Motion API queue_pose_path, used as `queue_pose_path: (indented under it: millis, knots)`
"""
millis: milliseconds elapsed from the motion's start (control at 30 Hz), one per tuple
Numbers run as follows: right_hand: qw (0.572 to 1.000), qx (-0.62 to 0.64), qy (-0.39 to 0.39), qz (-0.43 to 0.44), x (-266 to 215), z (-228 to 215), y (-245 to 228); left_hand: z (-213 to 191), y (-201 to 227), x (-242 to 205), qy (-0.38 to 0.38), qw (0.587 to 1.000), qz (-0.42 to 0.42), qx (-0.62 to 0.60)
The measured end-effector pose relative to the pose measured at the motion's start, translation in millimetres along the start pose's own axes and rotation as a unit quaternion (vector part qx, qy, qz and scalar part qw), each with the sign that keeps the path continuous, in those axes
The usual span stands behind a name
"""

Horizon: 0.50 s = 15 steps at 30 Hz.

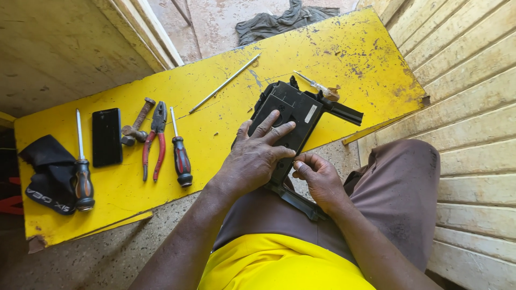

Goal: The person disassembles a black electronic device, likely a drone, using a screwdriver to remove screws from the casing. They manipulate the device on their lap, turning it over to access different sides and removing components.

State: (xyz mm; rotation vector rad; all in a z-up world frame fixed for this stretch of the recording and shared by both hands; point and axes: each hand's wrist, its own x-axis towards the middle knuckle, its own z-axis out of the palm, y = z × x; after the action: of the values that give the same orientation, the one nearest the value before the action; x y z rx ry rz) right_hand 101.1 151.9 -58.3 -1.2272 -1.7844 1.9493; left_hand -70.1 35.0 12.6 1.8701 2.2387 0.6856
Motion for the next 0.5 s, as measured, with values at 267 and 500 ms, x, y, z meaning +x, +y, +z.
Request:
queue_pose_path:
  millis: [267, 500]
  knots:
    - [0.999, 0.031, 0.033, -0.002, -12.0, 9.7, -4.2, 16.8, -12.2, 2.0, -0.024, 1.0, 0.009, 0.015]
    - [0.998, 0.043, 0.039, 0.008, -14.6, 12.8, -3.0, 16.3, -11.6, 0.9, -0.02, 1.0, 0.014, 0.018]
